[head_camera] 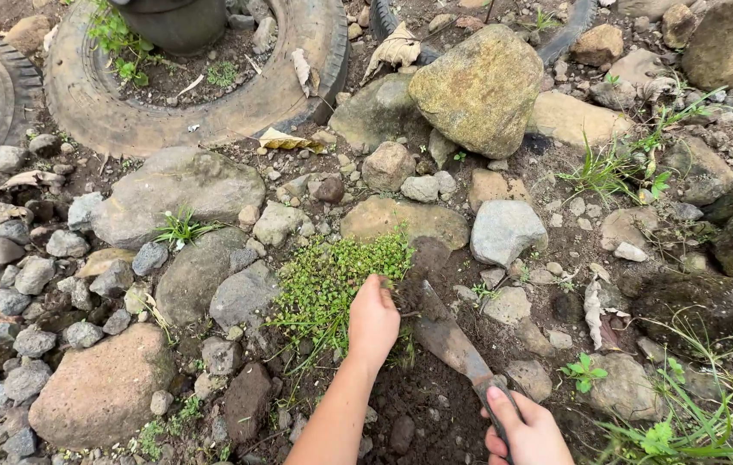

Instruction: The person uses a small hand hoe to loosen soil and pull weeds by hand in a garden bed. The person repeatedly scrapes the soil surface, gathers uprooted weeds, and moves them aside.

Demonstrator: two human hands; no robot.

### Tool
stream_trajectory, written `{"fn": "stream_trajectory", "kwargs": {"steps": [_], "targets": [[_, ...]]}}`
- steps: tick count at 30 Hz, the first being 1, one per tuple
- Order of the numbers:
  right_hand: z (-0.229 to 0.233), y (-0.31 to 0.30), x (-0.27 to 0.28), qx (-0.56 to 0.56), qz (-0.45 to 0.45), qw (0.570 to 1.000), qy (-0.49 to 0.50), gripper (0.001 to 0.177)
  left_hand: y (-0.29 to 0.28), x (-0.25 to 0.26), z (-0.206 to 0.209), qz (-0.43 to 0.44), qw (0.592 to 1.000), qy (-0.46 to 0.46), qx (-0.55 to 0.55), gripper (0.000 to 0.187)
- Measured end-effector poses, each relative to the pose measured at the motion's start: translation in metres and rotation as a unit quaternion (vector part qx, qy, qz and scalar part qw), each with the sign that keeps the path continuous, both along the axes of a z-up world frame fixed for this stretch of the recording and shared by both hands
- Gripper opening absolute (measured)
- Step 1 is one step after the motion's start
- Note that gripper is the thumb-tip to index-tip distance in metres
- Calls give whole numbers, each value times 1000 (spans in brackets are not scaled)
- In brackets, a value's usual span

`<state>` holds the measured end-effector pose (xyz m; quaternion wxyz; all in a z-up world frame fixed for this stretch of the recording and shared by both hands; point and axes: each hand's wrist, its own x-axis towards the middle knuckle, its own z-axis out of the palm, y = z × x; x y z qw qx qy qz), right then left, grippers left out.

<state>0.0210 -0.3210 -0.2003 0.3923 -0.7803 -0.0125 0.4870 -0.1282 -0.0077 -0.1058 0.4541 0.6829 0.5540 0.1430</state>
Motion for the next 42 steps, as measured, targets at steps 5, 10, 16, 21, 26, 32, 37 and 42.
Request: {"fn": "stream_trajectory", "kwargs": {"steps": [5, 10, 16, 21, 26, 32, 37, 42], "targets": [[68, 23, -8, 18, 171, 959, -226, 36, 1, -45, 28, 138, 986, -95, -4, 25], [127, 64, -7, -18, -23, 999, 42, 43, -3, -88, 48, 131, 988, 15, 84, 25], [169, 129, -15, 23, 46, 997, 63, 38, 11, -86, 94, 273, 958, 38, 81, 26], [195, 148, -13, -20, 12, 993, 114, 43, 25, -107, 129, 99, 969, 225, 15, 31], [160, 173, -23, 30, 48, 991, 121, 39, 22, -57, 105, -58, 958, 230, 160, 42], [177, 145, 0, -57, 12, 989, 133, 47, 58, -20, 65, -159, 956, 244, 47, 64], [163, 182, -18, 3, 66, 992, 110, 44, 65, -31, 34, -172, 935, 291, 104, 40], [159, 193, -19, 3, 117, 986, 120, 40, 61, -50, 13, -157, 939, 254, 169, 27]]}}
